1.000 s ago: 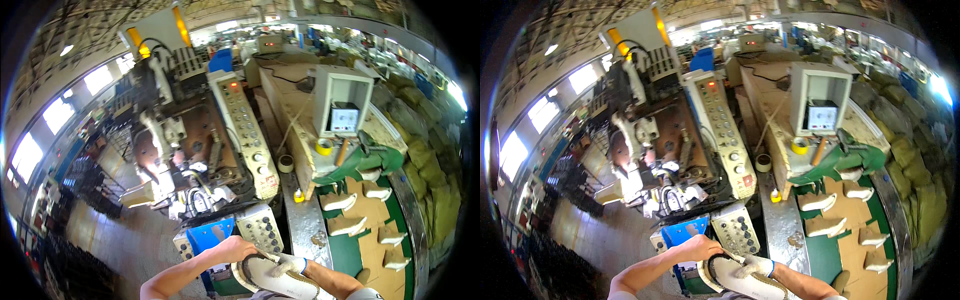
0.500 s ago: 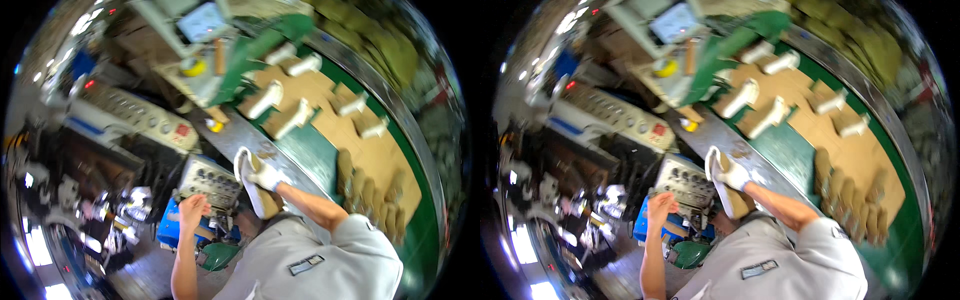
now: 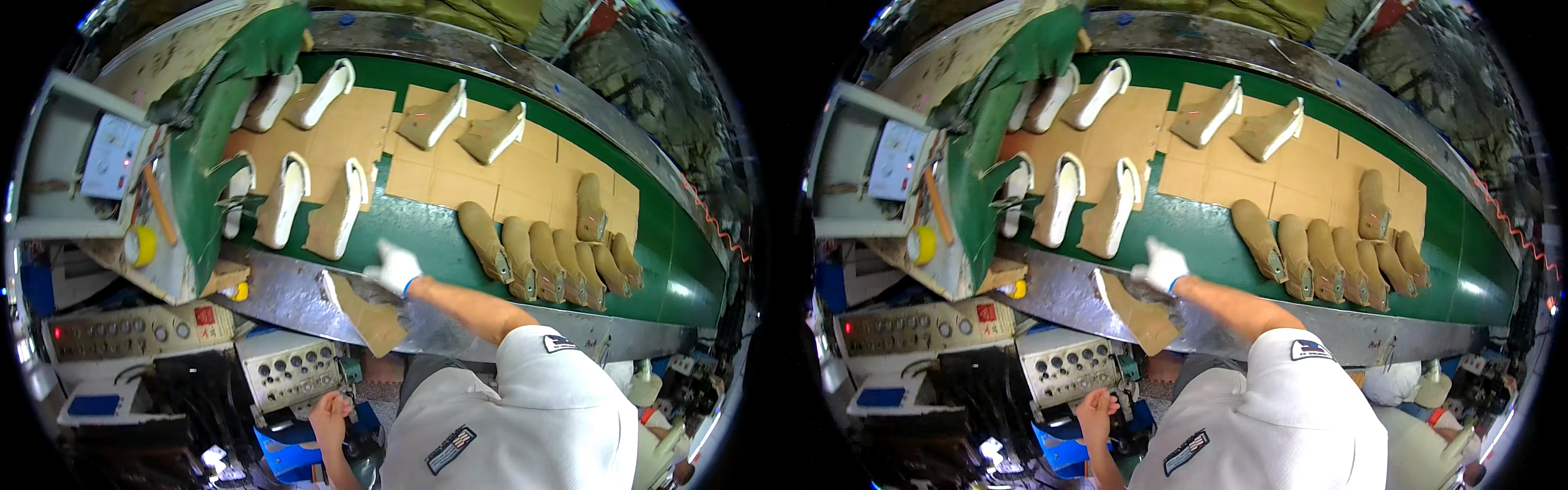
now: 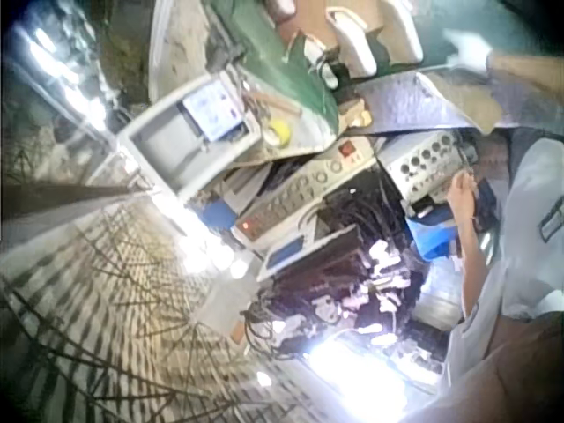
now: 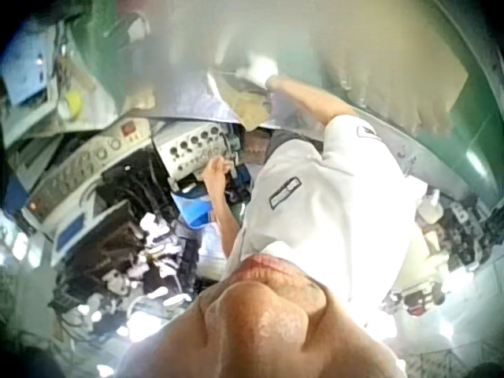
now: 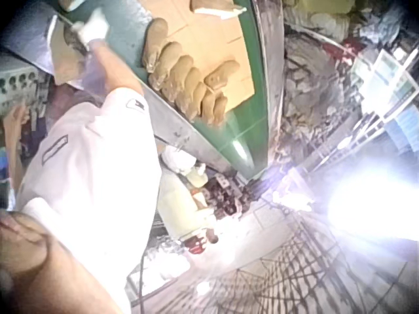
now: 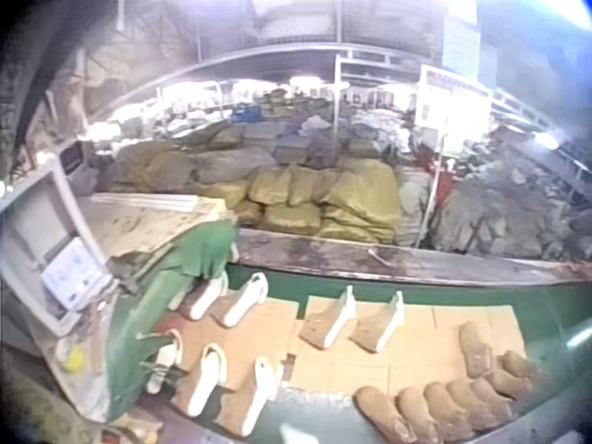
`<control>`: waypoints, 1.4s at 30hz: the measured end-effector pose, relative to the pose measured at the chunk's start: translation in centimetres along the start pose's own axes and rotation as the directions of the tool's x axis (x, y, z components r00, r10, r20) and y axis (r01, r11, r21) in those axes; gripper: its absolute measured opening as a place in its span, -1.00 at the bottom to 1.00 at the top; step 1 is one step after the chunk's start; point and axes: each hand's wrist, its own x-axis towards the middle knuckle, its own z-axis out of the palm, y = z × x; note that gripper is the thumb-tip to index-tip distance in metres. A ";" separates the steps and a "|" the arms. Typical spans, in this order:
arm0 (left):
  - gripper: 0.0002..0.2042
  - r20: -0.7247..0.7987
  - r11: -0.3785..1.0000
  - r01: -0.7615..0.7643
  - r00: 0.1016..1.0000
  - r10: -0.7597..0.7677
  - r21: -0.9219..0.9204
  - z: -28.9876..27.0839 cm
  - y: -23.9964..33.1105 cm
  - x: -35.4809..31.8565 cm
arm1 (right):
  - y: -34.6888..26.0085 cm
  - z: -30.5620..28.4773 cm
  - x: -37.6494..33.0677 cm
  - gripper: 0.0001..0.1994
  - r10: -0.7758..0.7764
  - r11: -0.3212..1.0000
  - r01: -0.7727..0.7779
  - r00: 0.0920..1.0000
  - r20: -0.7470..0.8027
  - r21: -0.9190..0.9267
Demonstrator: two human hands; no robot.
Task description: The person picks up shoe uppers from a conveyor belt, positions them onto a lasting machine, operates the machine to shape the toe, and places the lasted shoes back onto the belt.
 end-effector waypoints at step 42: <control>-0.70 -0.567 0.714 -0.465 0.816 0.116 -0.524 -20.9 -3.4 -9.1 | -26.3 13.7 -24.6 -0.33 -0.418 0.633 -0.579 0.304 0.856 0.514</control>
